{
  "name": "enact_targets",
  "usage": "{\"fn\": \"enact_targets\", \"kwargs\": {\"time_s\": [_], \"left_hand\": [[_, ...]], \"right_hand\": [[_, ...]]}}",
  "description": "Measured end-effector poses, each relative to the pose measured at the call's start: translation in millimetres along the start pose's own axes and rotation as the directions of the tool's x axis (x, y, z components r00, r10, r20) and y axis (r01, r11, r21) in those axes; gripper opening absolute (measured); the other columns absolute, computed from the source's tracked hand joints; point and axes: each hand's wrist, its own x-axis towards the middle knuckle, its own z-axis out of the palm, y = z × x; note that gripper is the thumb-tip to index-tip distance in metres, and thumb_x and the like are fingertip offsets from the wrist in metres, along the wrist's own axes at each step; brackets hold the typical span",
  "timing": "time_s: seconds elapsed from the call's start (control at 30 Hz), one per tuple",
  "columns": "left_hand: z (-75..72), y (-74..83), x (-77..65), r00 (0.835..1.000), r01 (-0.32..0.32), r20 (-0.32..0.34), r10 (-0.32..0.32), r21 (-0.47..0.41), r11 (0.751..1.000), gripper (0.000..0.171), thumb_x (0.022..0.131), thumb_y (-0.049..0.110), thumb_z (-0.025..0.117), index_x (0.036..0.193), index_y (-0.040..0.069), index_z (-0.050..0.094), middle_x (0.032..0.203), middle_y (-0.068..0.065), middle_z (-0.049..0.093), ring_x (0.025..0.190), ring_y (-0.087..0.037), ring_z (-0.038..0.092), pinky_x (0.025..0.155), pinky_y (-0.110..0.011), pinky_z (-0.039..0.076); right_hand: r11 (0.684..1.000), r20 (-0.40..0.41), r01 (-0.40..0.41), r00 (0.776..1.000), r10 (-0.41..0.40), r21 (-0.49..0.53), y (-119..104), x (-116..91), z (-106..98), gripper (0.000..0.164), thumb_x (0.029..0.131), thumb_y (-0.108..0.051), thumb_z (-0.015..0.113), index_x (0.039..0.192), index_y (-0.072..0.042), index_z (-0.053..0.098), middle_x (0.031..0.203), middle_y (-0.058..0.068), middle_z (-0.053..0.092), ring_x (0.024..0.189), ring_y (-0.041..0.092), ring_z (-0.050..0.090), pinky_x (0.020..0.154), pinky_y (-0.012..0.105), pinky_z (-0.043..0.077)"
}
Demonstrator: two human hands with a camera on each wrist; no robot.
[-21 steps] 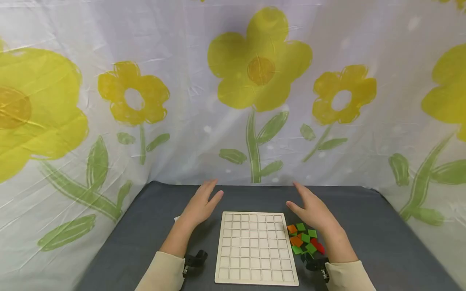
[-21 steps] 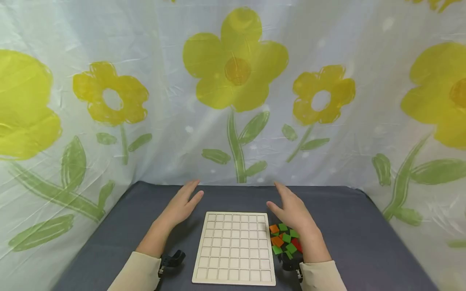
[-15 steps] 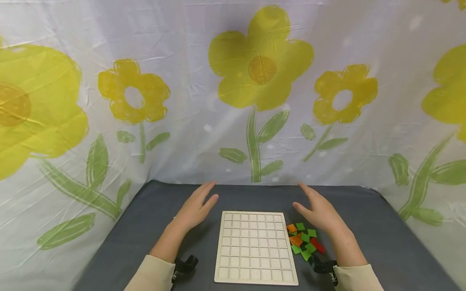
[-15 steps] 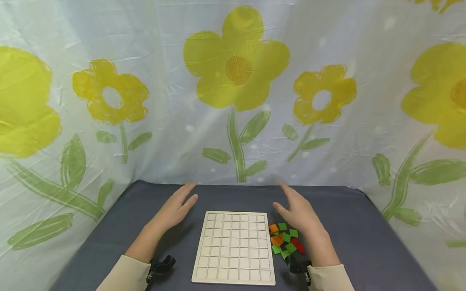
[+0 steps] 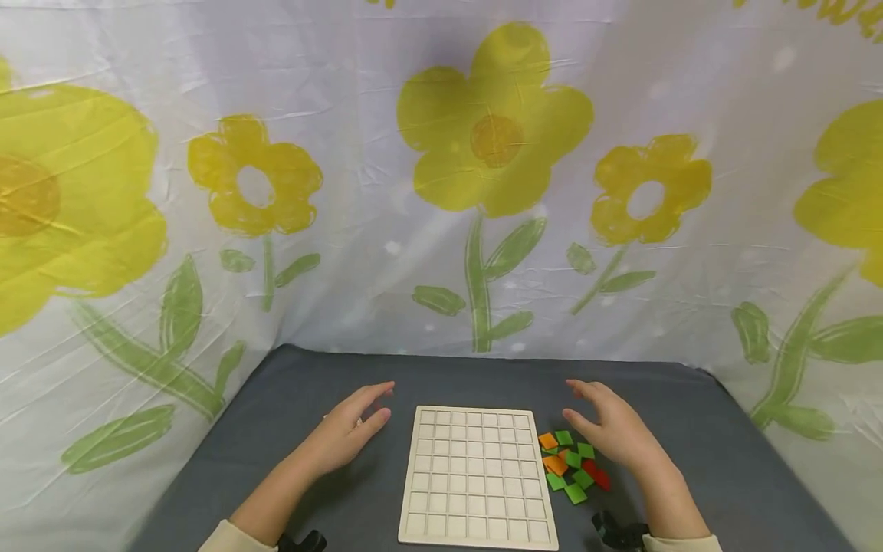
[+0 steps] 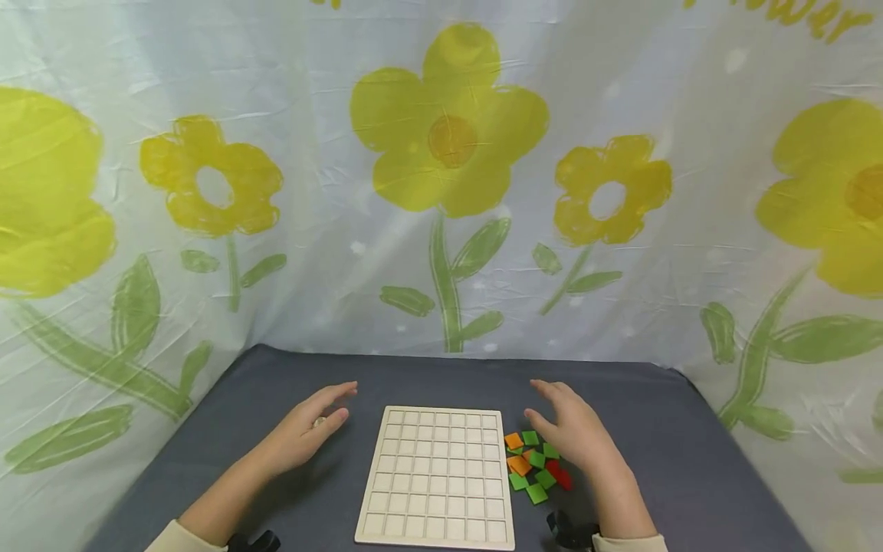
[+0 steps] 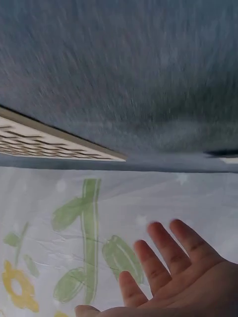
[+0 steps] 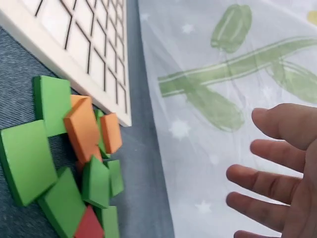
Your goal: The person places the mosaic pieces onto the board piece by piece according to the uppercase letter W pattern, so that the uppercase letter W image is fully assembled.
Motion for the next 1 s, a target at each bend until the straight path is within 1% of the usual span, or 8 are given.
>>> {"fn": "enact_targets", "kwargs": {"time_s": [0.13,0.23,0.37,0.53,0.63,0.73,0.87,1.0], "left_hand": [[9.0,-6.7,-10.9,0.997,-0.003,0.073,0.012,-0.111,0.994,0.053,0.107,0.031,0.058,0.156,0.013,0.044,0.129,-0.008,0.06,0.095,-0.016,0.06,0.079,-0.033,0.051],[18.1,-14.6,-13.1,0.991,0.007,0.129,0.016,-0.175,0.984,0.057,0.105,0.028,0.064,0.155,0.012,0.044,0.121,-0.01,0.06,0.082,-0.015,0.056,0.07,-0.029,0.049],[27.5,-23.3,-12.3,0.98,0.035,0.2,0.007,-0.202,0.979,0.063,0.101,0.027,0.07,0.155,0.009,0.044,0.116,-0.008,0.06,0.075,-0.011,0.051,0.065,-0.027,0.046],[33.8,-29.6,-13.9,0.961,0.071,0.278,-0.017,-0.184,0.98,0.068,0.096,0.027,0.076,0.153,0.006,0.046,0.11,-0.001,0.06,0.071,-0.009,0.049,0.064,-0.026,0.045],[36.6,-30.3,-16.0,0.955,0.045,0.298,-0.001,-0.141,0.989,0.069,0.094,0.032,0.078,0.152,0.007,0.049,0.11,0.002,0.058,0.076,-0.011,0.049,0.068,-0.028,0.045],[39.5,-28.5,-19.7,0.949,0.01,0.314,0.01,-0.063,0.998,0.072,0.092,0.043,0.078,0.151,0.01,0.052,0.118,0.006,0.056,0.095,-0.012,0.05,0.084,-0.035,0.046],[42.0,-24.5,-25.0,0.943,-0.006,0.332,-0.002,0.022,1.0,0.077,0.089,0.054,0.077,0.15,0.013,0.054,0.128,0.008,0.053,0.116,-0.014,0.043,0.099,-0.047,0.041],[43.1,-22.6,-26.8,0.945,-0.017,0.327,0.001,0.049,0.999,0.075,0.088,0.056,0.077,0.148,0.016,0.057,0.13,0.01,0.05,0.115,-0.013,0.041,0.099,-0.049,0.04]], "right_hand": [[1.0,0.012,-0.023,1.0,0.022,0.014,0.3,-3.8,-8.2,0.053,0.101,-0.035,0.069,0.145,-0.007,0.058,0.124,0.009,0.061,0.115,0.035,0.06,0.09,0.055,0.05],[0.999,0.028,-0.03,0.999,0.029,0.02,2.5,-4.7,-13.6,0.047,0.1,-0.029,0.071,0.14,-0.007,0.062,0.113,0.004,0.061,0.104,0.03,0.059,0.083,0.048,0.05],[0.999,0.057,-0.037,0.998,0.036,0.027,6.1,-3.0,-13.3,0.042,0.097,-0.02,0.073,0.136,-0.005,0.065,0.104,0.003,0.058,0.09,0.022,0.052,0.073,0.04,0.047],[0.997,0.12,-0.051,0.992,0.044,0.052,11.2,0.6,-4.1,0.041,0.095,-0.011,0.073,0.134,-0.001,0.065,0.101,0.004,0.058,0.085,0.017,0.051,0.069,0.037,0.046],[0.994,0.154,-0.074,0.986,0.061,0.079,15.2,2.2,1.7,0.043,0.094,-0.008,0.074,0.134,0.001,0.064,0.103,0.005,0.06,0.087,0.019,0.052,0.07,0.039,0.047],[0.989,0.197,-0.114,0.976,0.094,0.09,19.8,2.1,8.2,0.043,0.093,-0.008,0.076,0.134,0.002,0.065,0.104,0.005,0.062,0.089,0.02,0.055,0.072,0.041,0.048],[0.985,0.242,-0.156,0.961,0.132,0.08,25.6,0.7,18.1,0.043,0.092,-0.01,0.077,0.132,0.001,0.067,0.106,0.005,0.064,0.091,0.023,0.059,0.073,0.043,0.05],[0.983,0.247,-0.176,0.956,0.157,0.06,30.4,0.3,26.1,0.043,0.09,-0.01,0.079,0.13,0.001,0.069,0.107,0.006,0.065,0.095,0.025,0.062,0.077,0.045,0.052]]}}
